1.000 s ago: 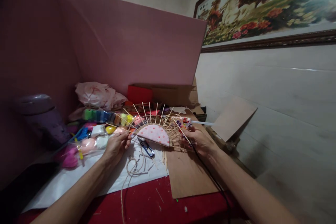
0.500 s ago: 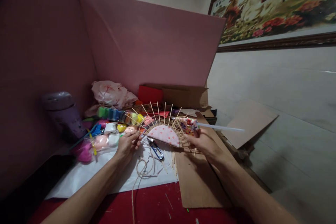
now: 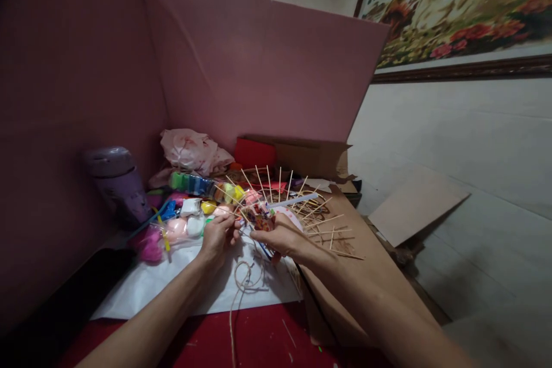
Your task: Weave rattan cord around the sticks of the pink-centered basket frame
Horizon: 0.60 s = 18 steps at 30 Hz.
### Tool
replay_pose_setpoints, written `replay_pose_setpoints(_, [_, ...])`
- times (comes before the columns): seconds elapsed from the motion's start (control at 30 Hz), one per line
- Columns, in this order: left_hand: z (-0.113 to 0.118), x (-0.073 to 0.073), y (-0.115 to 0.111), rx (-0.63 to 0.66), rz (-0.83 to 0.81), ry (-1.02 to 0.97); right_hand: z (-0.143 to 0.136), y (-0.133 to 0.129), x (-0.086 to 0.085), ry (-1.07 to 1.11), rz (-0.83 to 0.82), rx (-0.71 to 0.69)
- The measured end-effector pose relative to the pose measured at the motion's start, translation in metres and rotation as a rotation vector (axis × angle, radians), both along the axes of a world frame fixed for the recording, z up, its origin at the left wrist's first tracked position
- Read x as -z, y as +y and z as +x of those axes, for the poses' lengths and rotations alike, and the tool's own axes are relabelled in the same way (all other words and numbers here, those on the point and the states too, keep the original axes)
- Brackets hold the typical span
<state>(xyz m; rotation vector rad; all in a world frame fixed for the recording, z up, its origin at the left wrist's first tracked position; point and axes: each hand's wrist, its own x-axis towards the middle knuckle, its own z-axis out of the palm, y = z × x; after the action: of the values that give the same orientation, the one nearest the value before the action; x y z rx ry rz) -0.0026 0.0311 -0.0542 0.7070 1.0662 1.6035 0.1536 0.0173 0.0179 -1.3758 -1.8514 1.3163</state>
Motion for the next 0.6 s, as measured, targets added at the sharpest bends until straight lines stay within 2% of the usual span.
replay_pose_setpoints(0.27, [0.002,-0.002,-0.003,-0.038,0.012,0.114,-0.013,0.008,0.005,0.008,0.008,-0.112])
replay_pose_setpoints(0.6, [0.002,-0.001,-0.001,-0.078,-0.005,0.163,-0.017,0.013,0.009,0.064,-0.015,-0.153])
